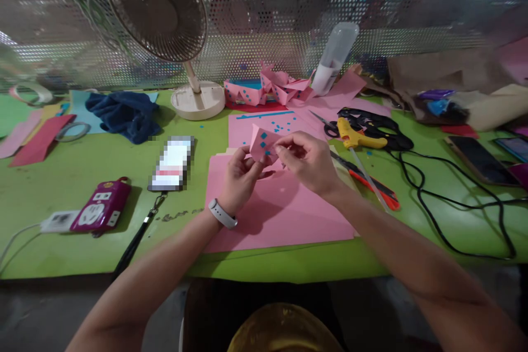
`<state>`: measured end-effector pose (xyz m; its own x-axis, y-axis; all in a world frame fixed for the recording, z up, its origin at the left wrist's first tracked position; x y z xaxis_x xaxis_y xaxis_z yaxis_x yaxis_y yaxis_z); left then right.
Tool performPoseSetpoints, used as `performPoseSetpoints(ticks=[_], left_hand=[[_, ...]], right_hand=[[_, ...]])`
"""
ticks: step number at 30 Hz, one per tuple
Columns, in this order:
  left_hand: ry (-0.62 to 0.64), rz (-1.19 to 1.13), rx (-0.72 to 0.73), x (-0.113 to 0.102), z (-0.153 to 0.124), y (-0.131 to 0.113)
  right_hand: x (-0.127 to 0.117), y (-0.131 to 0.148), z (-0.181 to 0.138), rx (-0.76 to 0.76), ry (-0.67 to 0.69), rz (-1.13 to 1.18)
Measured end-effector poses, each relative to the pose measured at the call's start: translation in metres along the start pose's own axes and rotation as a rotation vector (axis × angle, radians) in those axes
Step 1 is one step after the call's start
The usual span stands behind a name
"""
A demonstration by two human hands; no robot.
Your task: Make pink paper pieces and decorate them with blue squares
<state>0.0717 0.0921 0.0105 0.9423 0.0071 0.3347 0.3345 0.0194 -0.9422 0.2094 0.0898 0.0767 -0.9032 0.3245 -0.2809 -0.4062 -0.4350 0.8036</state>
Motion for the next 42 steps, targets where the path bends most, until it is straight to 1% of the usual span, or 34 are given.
performPoseSetpoints(ticks=[8, 13, 17, 22, 29, 31, 34, 38, 42], left_hand=[[-0.007, 0.016, 0.017, -0.001, 0.000, 0.001], [0.003, 0.013, 0.018, 0.000, 0.000, 0.002], [0.027, 0.011, 0.002, 0.002, 0.000, 0.002], [0.078, 0.009, -0.007, 0.005, -0.002, 0.003], [0.054, -0.020, -0.036, 0.003, 0.000, 0.005], [0.061, -0.023, -0.035, 0.004, 0.000, 0.005], [0.062, -0.020, -0.027, 0.004, -0.001, 0.004], [0.067, -0.012, -0.027, 0.004, -0.001, 0.006], [0.072, -0.026, -0.016, 0.004, -0.001, 0.007]], right_hand=[[0.011, 0.002, -0.003, -0.123, 0.125, -0.098], [0.014, -0.002, -0.005, -0.135, 0.119, -0.142], [0.014, -0.008, -0.004, -0.065, 0.111, -0.119], [0.014, -0.018, -0.001, 0.079, 0.132, 0.019], [0.015, -0.024, 0.000, 0.214, 0.153, 0.180], [0.015, -0.023, 0.000, 0.219, 0.141, 0.198], [0.016, -0.023, -0.001, 0.191, 0.111, 0.164], [0.017, -0.026, -0.003, 0.200, 0.082, 0.134], [0.018, -0.026, -0.004, 0.193, 0.085, 0.112]])
Point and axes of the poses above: each hand's wrist, its own z-axis towards the middle knuckle, its own x-axis out of the palm, y = z × x, the point moved 8 cm from there along z, towards the middle knuckle, and after that the axes turned 12 degrees about -y, right-handed, at the moved point
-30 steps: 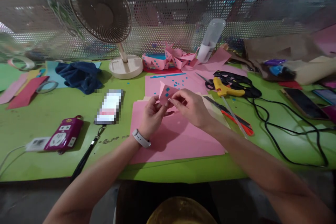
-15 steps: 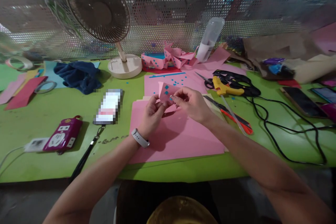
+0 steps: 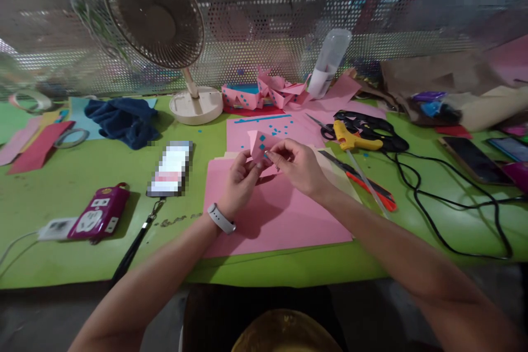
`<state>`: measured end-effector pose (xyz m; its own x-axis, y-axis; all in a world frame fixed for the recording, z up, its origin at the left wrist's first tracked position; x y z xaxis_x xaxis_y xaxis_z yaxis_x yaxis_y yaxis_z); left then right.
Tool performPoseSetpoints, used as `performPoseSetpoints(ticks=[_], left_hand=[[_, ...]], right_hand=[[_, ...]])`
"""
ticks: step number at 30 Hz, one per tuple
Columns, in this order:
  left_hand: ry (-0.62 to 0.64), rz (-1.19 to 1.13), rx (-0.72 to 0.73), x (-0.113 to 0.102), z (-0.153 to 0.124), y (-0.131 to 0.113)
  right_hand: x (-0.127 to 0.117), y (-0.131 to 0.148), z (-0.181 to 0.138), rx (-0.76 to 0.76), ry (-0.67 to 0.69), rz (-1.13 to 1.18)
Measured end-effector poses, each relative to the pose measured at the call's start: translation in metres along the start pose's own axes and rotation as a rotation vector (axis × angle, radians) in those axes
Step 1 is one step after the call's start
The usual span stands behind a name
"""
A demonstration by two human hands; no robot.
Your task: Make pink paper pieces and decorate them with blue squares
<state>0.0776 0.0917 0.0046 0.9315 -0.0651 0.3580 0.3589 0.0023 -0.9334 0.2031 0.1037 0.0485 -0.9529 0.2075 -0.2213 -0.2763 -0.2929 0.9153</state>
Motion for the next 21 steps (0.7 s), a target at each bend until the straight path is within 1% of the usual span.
performPoseSetpoints(ticks=[4, 10, 14, 21], left_hand=[[-0.001, -0.006, 0.008, -0.0005, -0.0003, -0.0007], [-0.037, 0.019, 0.023, -0.0023, -0.0005, -0.0052], [-0.052, 0.043, 0.061, -0.0035, 0.0013, -0.0074], [-0.051, 0.043, 0.064, -0.0039, 0.0033, -0.0074]], right_hand=[[-0.0001, 0.0005, -0.0002, -0.037, -0.006, -0.034], [0.0022, 0.0006, -0.0033, -0.071, -0.015, -0.051], [0.0042, 0.0016, -0.0065, -0.069, -0.015, -0.050], [0.0045, 0.0021, -0.0078, -0.071, -0.017, -0.057]])
Point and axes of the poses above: each hand's wrist, its own z-axis towards the middle knuckle, its own x-axis out of the palm, y = z × x, the point moved 8 cm from there along z, towards the middle knuckle, and after that the axes turned 12 degrees about -y, right-handed, at the moved point
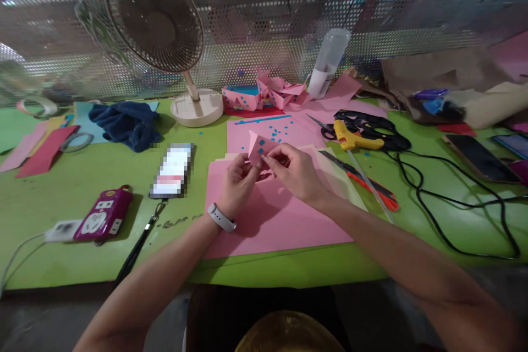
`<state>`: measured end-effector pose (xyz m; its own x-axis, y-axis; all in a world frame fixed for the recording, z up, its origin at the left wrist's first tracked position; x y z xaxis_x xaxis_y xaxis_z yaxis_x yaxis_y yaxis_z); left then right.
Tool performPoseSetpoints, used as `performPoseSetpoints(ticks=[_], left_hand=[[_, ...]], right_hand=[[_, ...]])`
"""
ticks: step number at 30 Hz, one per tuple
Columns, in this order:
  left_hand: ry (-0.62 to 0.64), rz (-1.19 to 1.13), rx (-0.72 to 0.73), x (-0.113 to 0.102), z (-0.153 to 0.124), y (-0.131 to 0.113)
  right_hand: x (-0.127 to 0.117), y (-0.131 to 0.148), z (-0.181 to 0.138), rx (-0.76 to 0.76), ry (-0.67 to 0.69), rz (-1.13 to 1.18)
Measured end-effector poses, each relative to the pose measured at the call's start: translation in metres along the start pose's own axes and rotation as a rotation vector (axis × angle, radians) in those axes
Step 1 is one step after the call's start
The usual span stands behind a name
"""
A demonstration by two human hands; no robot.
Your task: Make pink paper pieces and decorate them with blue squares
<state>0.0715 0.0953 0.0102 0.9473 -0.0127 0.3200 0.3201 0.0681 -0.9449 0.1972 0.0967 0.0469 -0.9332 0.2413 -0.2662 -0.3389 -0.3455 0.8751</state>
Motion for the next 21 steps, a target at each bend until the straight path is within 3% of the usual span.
performPoseSetpoints(ticks=[8, 13, 15, 18, 21], left_hand=[[-0.026, 0.044, 0.011, -0.002, 0.001, -0.007], [-0.039, 0.041, 0.002, -0.004, 0.001, -0.003], [-0.027, 0.032, -0.004, -0.002, 0.000, -0.002], [-0.025, 0.002, -0.027, 0.000, -0.002, -0.003], [-0.050, -0.035, -0.080, 0.000, -0.004, -0.002]], right_hand=[[-0.016, 0.017, 0.002, -0.049, -0.100, -0.014], [-0.041, 0.033, 0.014, -0.357, -0.312, -0.171], [-0.037, 0.029, 0.019, -0.377, -0.246, -0.184], [-0.025, 0.015, 0.022, -0.262, -0.096, -0.120], [-0.022, 0.012, 0.019, -0.214, -0.092, -0.104]])
Point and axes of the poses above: each hand's wrist, its own z-axis towards the middle knuckle, its own x-axis out of the palm, y = z × x, the point moved 8 cm from there along z, towards the middle knuckle, and after that the axes turned 12 degrees about -y, right-handed, at the moved point
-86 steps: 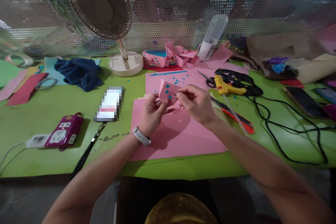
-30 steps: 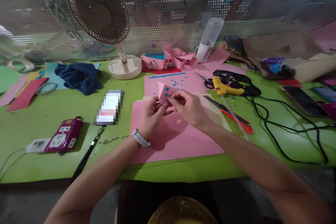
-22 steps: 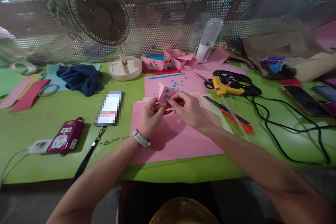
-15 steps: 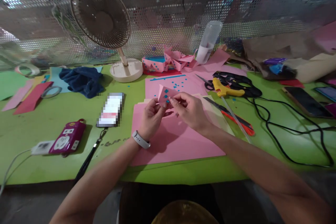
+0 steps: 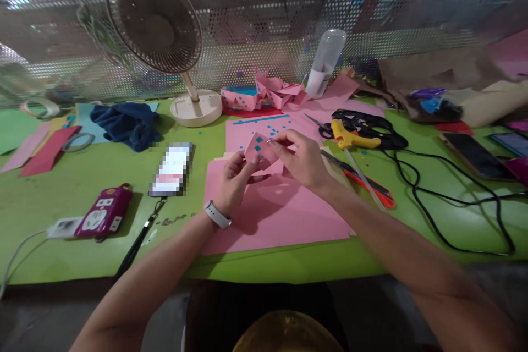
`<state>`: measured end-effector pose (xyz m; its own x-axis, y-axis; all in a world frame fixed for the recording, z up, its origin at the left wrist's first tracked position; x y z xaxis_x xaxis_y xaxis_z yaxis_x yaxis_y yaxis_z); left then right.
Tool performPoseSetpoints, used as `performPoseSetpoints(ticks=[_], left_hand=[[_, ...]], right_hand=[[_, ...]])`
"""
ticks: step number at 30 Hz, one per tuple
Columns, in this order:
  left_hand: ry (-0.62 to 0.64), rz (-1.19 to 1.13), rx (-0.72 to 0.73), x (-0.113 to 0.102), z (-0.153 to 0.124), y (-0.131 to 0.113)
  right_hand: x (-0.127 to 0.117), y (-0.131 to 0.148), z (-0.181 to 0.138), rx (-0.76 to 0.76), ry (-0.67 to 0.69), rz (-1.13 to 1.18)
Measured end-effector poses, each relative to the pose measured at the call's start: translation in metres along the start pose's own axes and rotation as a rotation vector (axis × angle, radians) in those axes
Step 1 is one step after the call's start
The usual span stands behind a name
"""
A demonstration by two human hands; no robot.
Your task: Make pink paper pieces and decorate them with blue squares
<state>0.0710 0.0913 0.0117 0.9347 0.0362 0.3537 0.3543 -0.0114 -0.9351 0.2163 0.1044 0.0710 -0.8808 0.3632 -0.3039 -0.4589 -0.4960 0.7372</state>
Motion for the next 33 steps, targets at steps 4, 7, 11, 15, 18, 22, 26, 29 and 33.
performPoseSetpoints(ticks=[4, 7, 11, 15, 18, 22, 26, 29, 33], left_hand=[[-0.040, 0.018, -0.024, -0.003, 0.003, 0.003], [-0.062, 0.079, 0.018, -0.007, 0.007, 0.002], [-0.048, 0.131, 0.097, -0.004, 0.006, -0.006], [-0.004, 0.155, 0.069, -0.001, 0.003, -0.008], [-0.038, 0.134, 0.017, -0.008, 0.006, -0.006], [-0.080, 0.123, 0.106, -0.016, 0.014, -0.013], [-0.035, 0.161, 0.156, -0.012, 0.014, -0.013], [-0.027, 0.157, 0.150, -0.012, 0.013, -0.009], [-0.040, 0.155, 0.149, -0.014, 0.013, -0.006]], right_hand=[[0.004, 0.005, -0.004, -0.007, 0.027, 0.007], [0.007, 0.003, -0.007, 0.006, 0.058, 0.019], [0.009, 0.000, -0.006, 0.040, 0.072, 0.036], [0.003, 0.001, 0.001, 0.041, 0.080, 0.055], [-0.003, 0.004, 0.007, 0.018, 0.089, 0.046], [-0.004, 0.003, 0.010, 0.003, 0.106, 0.031], [-0.001, 0.000, 0.007, 0.030, 0.122, 0.023], [0.000, -0.001, 0.006, 0.046, 0.132, 0.034], [-0.001, -0.001, 0.005, 0.081, 0.133, 0.065]])
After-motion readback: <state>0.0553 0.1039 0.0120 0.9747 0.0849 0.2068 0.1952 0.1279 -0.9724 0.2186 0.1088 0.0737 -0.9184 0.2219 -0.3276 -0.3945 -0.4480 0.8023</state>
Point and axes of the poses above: each hand's wrist, its own z-axis towards the middle knuckle, its own x-axis out of the palm, y = z × x, the point moved 8 cm from there along z, towards the middle knuckle, and after that the axes turned 12 degrees about -y, right-handed, at the moved point
